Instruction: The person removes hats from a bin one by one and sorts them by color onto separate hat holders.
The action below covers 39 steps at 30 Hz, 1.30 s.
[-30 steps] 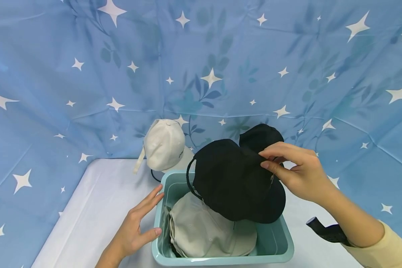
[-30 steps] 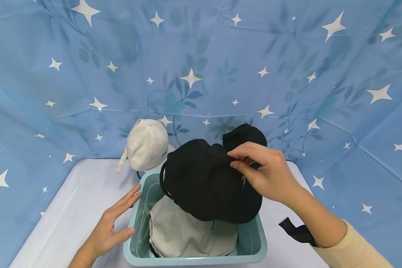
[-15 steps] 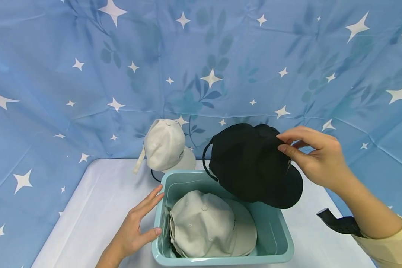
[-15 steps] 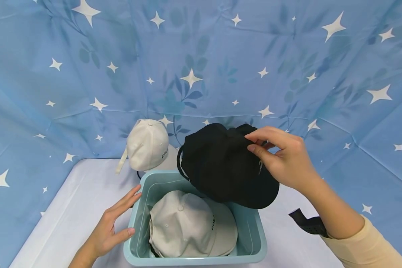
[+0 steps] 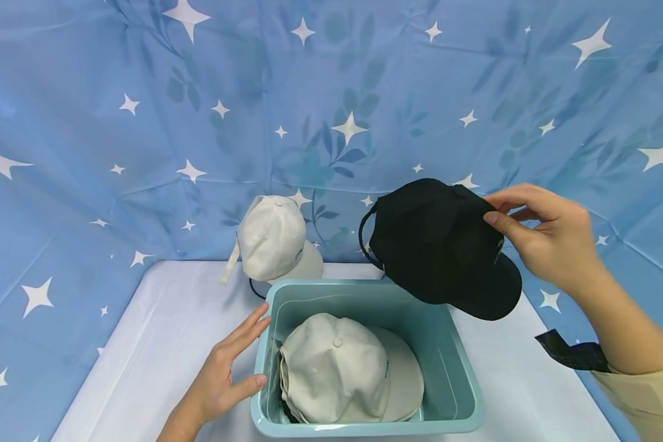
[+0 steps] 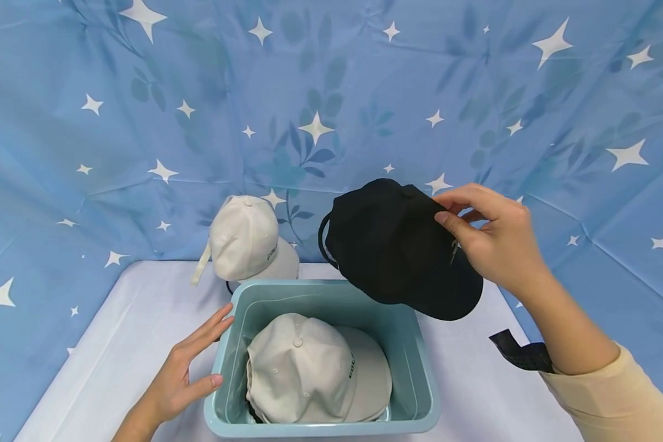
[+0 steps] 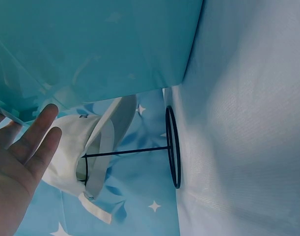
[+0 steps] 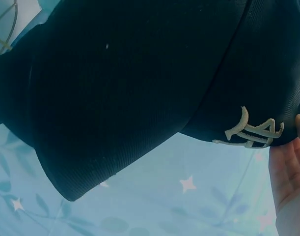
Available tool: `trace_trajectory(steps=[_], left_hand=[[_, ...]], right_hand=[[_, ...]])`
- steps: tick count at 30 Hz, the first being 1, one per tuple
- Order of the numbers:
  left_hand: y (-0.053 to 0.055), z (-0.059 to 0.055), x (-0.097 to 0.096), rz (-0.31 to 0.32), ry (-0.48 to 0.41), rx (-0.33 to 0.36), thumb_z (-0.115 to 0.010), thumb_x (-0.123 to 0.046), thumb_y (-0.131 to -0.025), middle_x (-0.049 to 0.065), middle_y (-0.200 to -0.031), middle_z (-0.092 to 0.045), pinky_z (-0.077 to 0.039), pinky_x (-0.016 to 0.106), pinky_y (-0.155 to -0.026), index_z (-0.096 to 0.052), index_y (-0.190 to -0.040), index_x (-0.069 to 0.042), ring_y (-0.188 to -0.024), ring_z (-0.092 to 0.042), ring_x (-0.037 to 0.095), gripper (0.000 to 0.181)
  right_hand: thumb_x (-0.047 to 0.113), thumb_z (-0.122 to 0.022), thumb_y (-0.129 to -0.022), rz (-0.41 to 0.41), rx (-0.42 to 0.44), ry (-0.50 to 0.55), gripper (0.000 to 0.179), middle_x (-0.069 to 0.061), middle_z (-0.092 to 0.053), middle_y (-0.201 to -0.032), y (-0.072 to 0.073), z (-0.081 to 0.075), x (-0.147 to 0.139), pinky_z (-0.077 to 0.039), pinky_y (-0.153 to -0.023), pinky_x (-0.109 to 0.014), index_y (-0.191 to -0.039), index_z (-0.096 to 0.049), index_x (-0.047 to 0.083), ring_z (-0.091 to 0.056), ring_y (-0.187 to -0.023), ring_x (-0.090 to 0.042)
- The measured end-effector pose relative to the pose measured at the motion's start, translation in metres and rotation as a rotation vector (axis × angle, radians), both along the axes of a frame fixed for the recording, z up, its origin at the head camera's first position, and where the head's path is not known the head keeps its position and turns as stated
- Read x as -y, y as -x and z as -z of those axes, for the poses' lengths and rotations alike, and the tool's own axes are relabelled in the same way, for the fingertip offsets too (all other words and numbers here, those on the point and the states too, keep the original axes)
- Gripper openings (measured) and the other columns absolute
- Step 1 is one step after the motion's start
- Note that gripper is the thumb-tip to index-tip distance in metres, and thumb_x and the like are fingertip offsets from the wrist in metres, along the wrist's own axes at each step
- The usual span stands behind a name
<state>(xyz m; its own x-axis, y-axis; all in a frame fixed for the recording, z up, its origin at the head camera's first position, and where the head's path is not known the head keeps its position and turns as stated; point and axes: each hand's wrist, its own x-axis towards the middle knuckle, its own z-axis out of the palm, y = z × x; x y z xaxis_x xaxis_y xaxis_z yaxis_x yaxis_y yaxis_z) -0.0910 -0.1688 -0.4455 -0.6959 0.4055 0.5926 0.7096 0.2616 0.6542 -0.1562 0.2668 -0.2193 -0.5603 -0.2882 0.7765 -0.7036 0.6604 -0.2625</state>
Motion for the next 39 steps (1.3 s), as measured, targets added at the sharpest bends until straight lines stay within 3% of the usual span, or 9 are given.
trace_trajectory(steps=[9, 16, 23, 33, 39], left_hand=[[0.001, 0.008, 0.003, 0.003, -0.001, -0.008, -0.070, -0.009, -0.071, 0.023, -0.149, -0.029, -0.028, 0.021, -0.106, -0.041, -0.141, 0.002, -0.134, -0.035, 0.035, 0.076], [-0.002, 0.007, 0.003, 0.002, -0.003, 0.006, -0.069, -0.009, -0.073, 0.023, -0.149, -0.029, -0.028, 0.021, -0.106, -0.040, -0.141, 0.001, -0.134, -0.035, 0.034, 0.075], [0.000, 0.006, 0.002, 0.011, -0.008, -0.008, -0.069, -0.008, -0.072, 0.024, -0.149, -0.029, -0.028, 0.021, -0.106, -0.040, -0.141, 0.001, -0.134, -0.035, 0.035, 0.075], [-0.005, -0.009, -0.002, 0.011, -0.016, -0.015, -0.067, -0.006, -0.071, 0.026, -0.147, -0.031, -0.029, 0.021, -0.106, -0.041, -0.140, 0.001, -0.133, -0.036, 0.037, 0.074], [-0.004, -0.007, -0.002, 0.013, -0.012, -0.007, -0.067, -0.005, -0.072, 0.026, -0.148, -0.030, -0.028, 0.021, -0.106, -0.040, -0.141, 0.001, -0.133, -0.035, 0.037, 0.074]], right_hand=[[-0.020, -0.068, -0.071, 0.077, 0.013, 0.033, 0.028, 0.003, -0.065, -0.084, 0.010, -0.005, -0.007, -0.041, -0.073, -0.012, -0.093, -0.072, -0.004, -0.054, -0.079, 0.003], [-0.009, -0.070, -0.077, 0.147, 0.047, 0.008, 0.026, 0.008, -0.063, -0.089, 0.030, 0.003, -0.024, -0.040, -0.072, -0.011, -0.099, -0.073, 0.005, -0.053, -0.081, 0.002], [0.000, -0.069, -0.082, 0.200, 0.075, 0.013, 0.023, 0.013, -0.061, -0.092, 0.041, 0.005, -0.032, -0.039, -0.076, -0.010, -0.103, -0.073, 0.010, -0.052, -0.083, 0.004], [0.006, -0.066, -0.086, 0.262, 0.105, -0.001, 0.019, 0.007, -0.059, -0.091, 0.059, 0.017, -0.045, -0.037, -0.074, -0.008, -0.105, -0.070, 0.006, -0.049, -0.083, 0.011], [0.010, -0.065, -0.088, 0.313, 0.158, 0.000, 0.018, 0.001, -0.060, -0.089, 0.070, 0.027, -0.052, -0.036, -0.071, -0.007, -0.106, -0.070, 0.007, -0.047, -0.081, 0.014]])
